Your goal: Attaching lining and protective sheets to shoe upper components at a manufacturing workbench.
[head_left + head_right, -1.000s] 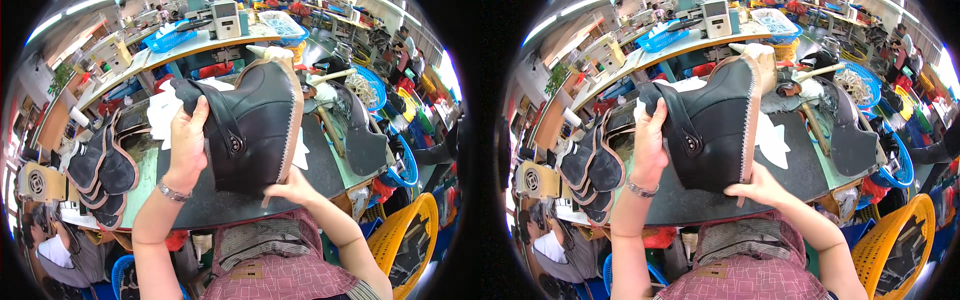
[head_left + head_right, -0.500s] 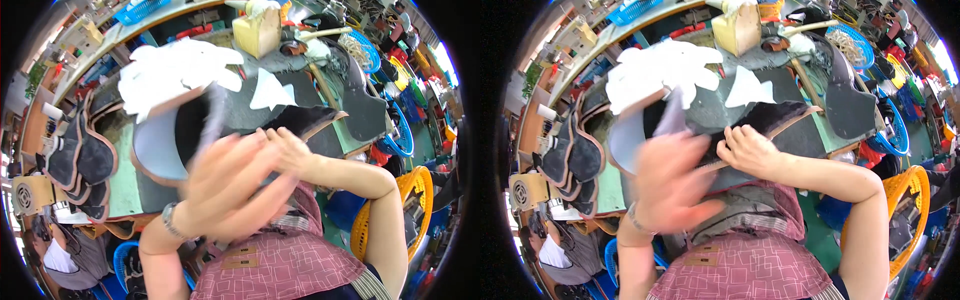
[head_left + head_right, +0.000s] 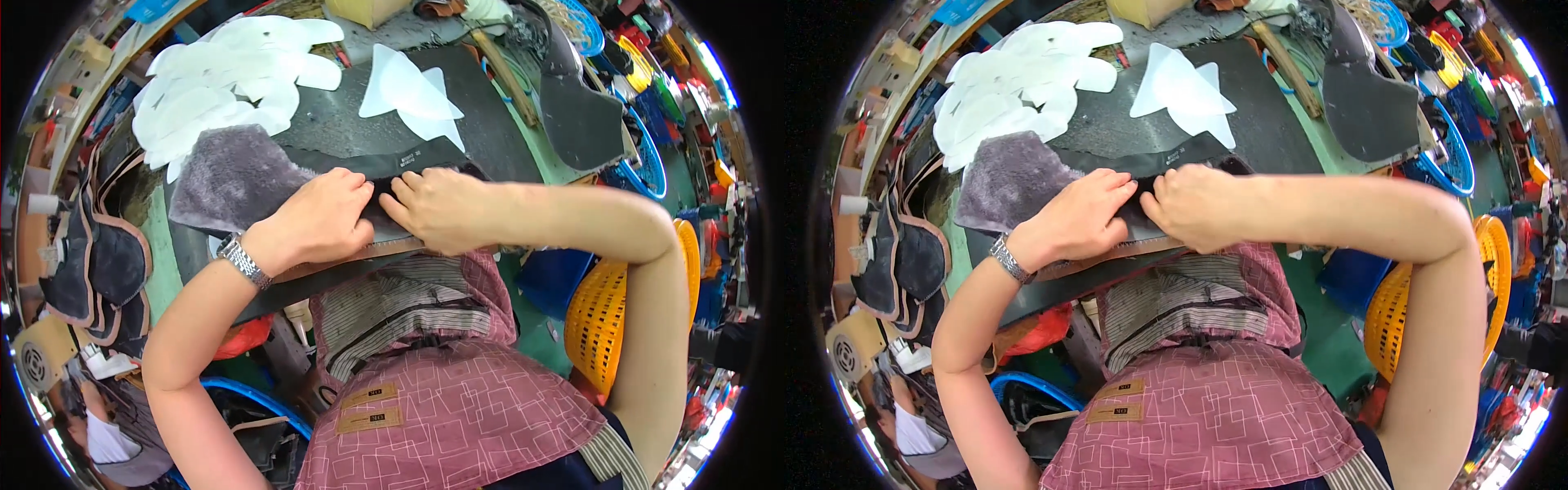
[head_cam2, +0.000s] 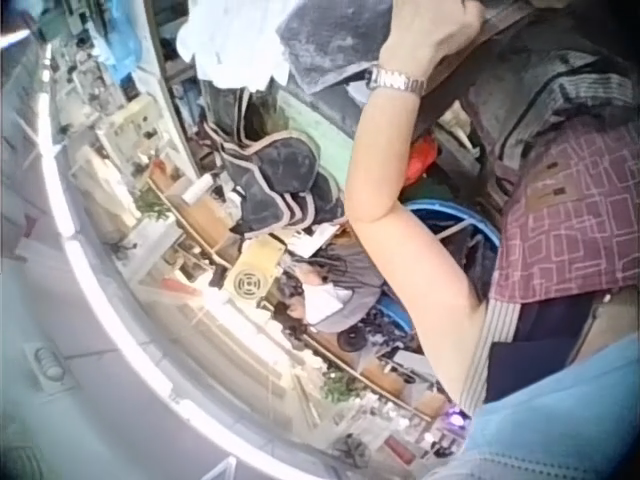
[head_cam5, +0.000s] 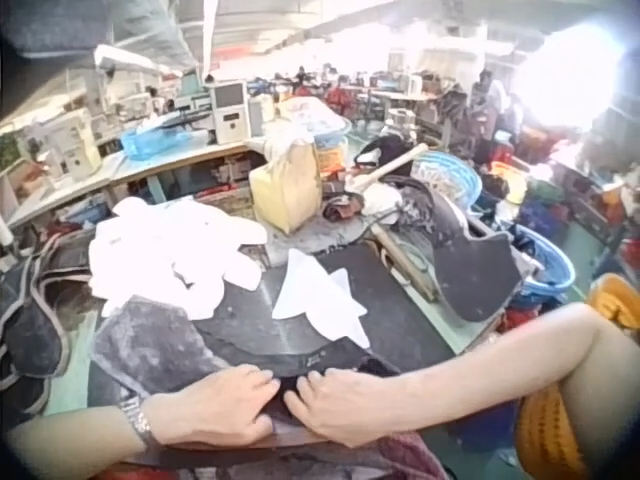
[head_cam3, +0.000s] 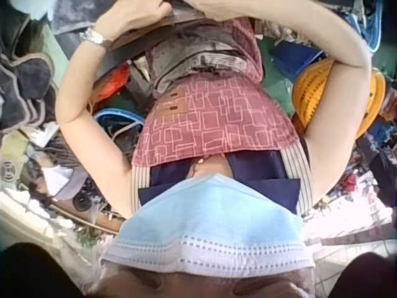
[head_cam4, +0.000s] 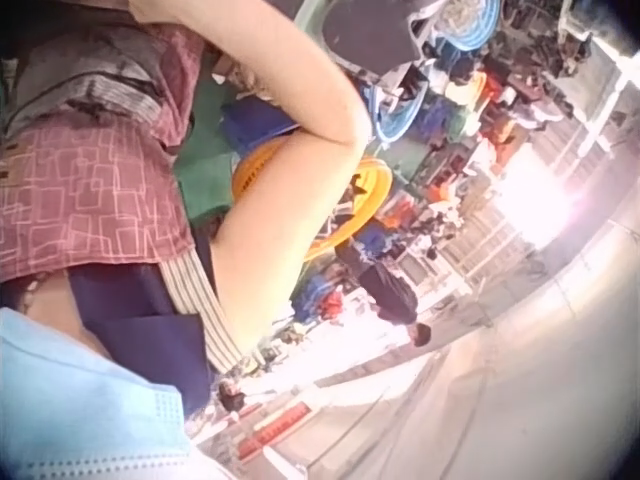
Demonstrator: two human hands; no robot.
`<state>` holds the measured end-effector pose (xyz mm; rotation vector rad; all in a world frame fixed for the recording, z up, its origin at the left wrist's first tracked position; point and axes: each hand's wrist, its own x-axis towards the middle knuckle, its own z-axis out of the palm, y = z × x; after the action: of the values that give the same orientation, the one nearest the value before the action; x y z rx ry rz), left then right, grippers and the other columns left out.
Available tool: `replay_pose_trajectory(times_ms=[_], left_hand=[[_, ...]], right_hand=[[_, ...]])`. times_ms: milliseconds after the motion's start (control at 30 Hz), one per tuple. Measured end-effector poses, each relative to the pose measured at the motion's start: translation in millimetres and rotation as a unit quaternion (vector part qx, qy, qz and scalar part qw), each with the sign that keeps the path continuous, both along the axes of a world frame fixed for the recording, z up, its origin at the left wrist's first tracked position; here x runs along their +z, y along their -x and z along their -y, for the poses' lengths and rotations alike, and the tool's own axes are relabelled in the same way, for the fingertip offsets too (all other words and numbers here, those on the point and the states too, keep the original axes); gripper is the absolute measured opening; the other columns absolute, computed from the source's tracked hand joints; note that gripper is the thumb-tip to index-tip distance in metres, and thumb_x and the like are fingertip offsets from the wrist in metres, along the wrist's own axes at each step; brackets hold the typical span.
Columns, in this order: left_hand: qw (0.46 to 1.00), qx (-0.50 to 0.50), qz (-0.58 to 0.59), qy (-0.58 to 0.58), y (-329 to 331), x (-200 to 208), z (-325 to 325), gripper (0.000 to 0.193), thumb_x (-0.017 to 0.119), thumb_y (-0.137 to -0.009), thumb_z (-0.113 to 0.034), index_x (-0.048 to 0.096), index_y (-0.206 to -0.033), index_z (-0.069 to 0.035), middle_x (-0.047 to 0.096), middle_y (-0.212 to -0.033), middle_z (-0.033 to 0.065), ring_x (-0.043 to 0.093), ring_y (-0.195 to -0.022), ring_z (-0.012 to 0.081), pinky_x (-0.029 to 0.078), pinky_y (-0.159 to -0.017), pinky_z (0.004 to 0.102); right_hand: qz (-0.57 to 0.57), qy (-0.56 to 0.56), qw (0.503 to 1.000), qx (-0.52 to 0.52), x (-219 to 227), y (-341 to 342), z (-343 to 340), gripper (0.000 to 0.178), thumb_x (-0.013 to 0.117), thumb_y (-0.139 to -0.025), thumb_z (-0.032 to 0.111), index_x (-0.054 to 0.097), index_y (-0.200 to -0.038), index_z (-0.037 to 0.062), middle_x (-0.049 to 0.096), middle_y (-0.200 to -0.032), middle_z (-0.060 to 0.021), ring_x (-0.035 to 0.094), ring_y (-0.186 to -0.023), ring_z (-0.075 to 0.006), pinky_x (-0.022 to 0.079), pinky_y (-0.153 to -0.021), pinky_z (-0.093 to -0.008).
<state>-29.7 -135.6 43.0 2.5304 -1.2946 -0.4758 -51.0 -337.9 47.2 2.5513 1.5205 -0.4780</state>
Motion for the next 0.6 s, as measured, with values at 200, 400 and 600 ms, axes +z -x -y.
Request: replay_pose_trajectory(times_ms=[200, 400, 600], left_hand=[[0.987, 0.025, -0.150, -0.049, -26, 18, 16, 0.050, 0.057, -0.073, -0.024, 0.055, -0.110, 0.009, 0.049, -0.123, 0.0239, 0.049, -0.112, 0.0355, 0.040, -0.096, 0.0360], [0.992, -0.065, -0.042, -0.101, 8, 16, 25, 0.054, 0.065, -0.064, -0.007, 0.059, -0.117, -0.013, 0.037, -0.129, 0.0242, 0.038, -0.116, 0.0395, 0.034, -0.101, 0.0451], [0.990, -0.085, 0.030, -0.113, 23, 18, 34, 0.056, 0.064, -0.068, -0.006, 0.053, -0.123, -0.010, 0.042, -0.127, 0.0249, 0.040, -0.119, 0.0388, 0.036, -0.098, 0.0442]], right_hand=[[-0.311, -0.023, 0.947, -0.081, 2, -83, 17, 0.040, 0.053, -0.067, 0.007, 0.059, -0.106, -0.0020, 0.063, -0.092, -0.0235, 0.059, -0.091, -0.0358, 0.045, -0.079, -0.0425], [-0.137, 0.037, 0.990, 0.013, 19, -24, 11, 0.031, 0.062, -0.073, 0.016, 0.067, -0.103, 0.0085, 0.055, -0.106, -0.0188, 0.056, -0.100, -0.0359, 0.048, -0.078, -0.0436], [0.384, 0.195, 0.862, 0.268, -15, 45, 48, 0.040, 0.047, -0.083, 0.020, 0.059, -0.109, -0.0074, 0.057, -0.115, -0.0217, 0.056, -0.104, -0.0352, 0.046, -0.089, -0.0481]])
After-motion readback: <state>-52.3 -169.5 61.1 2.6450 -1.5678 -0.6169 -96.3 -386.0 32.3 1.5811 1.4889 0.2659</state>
